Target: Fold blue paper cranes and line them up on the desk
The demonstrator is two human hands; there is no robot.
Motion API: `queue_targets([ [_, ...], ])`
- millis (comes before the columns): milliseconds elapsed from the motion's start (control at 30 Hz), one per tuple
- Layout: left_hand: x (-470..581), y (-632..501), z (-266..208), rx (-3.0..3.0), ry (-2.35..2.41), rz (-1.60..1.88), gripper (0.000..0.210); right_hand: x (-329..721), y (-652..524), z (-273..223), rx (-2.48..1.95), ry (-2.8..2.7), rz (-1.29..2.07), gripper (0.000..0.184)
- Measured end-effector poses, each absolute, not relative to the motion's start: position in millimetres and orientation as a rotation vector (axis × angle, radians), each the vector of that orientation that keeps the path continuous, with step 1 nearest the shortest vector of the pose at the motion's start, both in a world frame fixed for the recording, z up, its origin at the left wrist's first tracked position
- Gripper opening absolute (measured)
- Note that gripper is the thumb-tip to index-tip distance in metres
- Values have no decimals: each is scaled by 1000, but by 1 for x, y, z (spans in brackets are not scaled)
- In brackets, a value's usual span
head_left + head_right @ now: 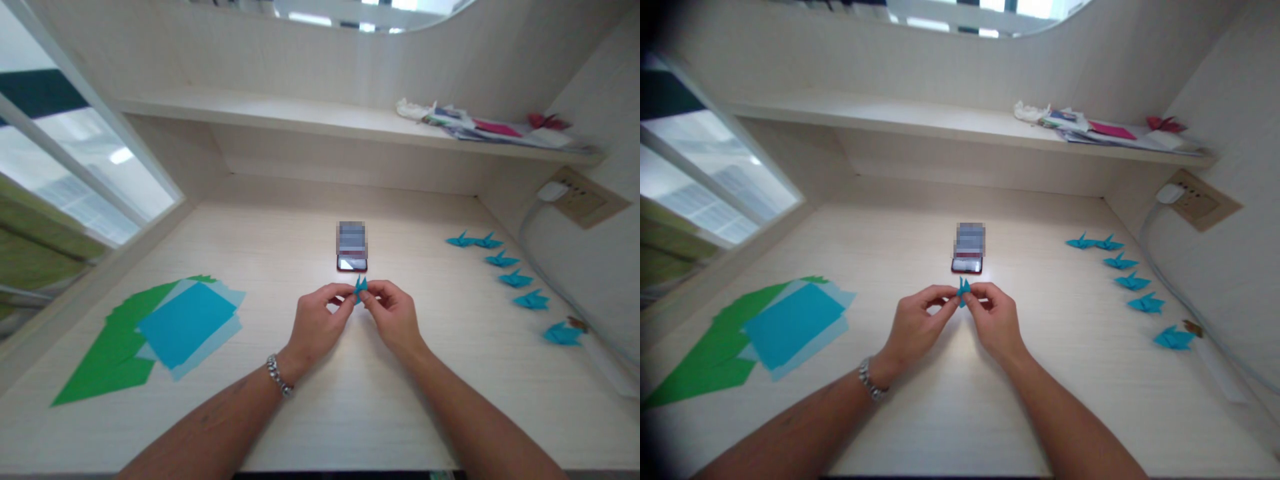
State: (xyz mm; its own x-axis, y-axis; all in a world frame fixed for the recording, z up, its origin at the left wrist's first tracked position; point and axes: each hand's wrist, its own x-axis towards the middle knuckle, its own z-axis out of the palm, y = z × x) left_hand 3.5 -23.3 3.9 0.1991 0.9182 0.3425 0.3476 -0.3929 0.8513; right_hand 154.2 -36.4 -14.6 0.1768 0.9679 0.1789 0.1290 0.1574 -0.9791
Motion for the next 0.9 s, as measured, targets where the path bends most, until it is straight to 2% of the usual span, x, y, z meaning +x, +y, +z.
queue_targets([
  [367, 4, -12, -7, 1421, 1049, 1104, 14, 156, -36, -15, -1266, -1258, 920, 16],
  [500, 4, -9, -9, 1289, 1031, 1104, 24, 156, -36, -16, -1267, -1262, 956, 17],
  [900, 5, -7, -13, 1264, 955, 1007, 13, 157, -32, -19, -1252, -1153, 1108, 16],
])
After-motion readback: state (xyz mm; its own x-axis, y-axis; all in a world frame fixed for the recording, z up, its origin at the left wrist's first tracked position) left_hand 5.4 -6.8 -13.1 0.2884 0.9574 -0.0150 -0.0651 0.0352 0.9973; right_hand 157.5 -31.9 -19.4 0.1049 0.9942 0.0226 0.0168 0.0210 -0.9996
